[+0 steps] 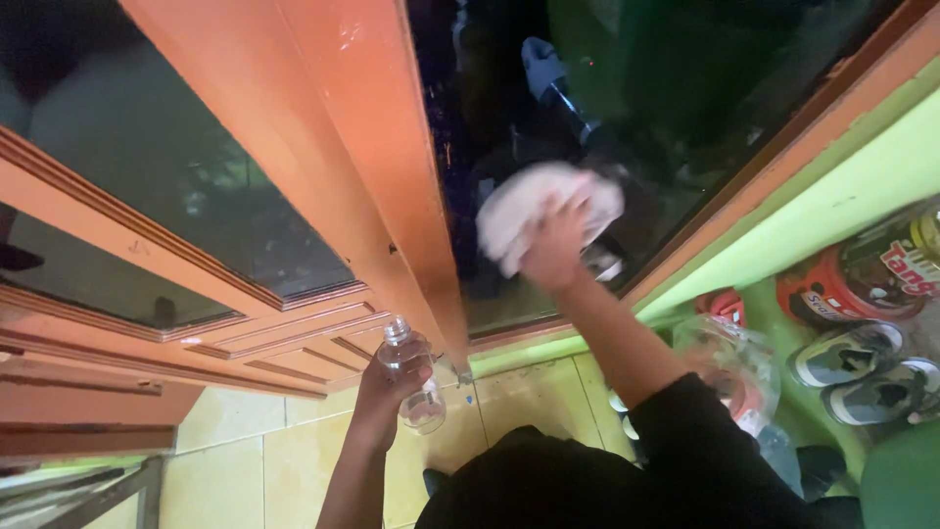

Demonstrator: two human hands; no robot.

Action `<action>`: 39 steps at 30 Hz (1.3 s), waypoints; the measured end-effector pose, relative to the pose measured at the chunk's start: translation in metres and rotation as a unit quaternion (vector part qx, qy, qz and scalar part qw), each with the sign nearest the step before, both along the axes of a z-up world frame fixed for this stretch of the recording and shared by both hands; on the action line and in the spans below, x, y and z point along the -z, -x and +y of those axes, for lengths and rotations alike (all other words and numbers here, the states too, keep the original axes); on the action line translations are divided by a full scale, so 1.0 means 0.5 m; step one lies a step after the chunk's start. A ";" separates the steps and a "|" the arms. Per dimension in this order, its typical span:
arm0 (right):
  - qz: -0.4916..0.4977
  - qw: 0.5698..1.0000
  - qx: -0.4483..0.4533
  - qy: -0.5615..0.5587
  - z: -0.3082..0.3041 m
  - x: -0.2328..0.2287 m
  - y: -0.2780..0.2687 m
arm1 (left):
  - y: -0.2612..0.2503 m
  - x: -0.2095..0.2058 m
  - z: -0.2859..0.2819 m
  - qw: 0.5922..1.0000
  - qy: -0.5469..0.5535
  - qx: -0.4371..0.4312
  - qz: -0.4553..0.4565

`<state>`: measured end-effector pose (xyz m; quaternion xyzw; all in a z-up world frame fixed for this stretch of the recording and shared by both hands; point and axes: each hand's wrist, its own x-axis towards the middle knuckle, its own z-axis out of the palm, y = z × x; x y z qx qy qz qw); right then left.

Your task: Cleaning the glass panes of a wooden door using a cloth and a spray bottle.

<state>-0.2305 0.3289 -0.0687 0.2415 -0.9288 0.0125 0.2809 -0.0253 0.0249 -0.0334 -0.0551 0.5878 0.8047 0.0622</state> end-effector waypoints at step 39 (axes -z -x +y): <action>0.086 0.873 0.095 0.471 0.209 0.044 0.113 | 0.015 0.016 -0.009 1.000 -0.011 -0.001 0.024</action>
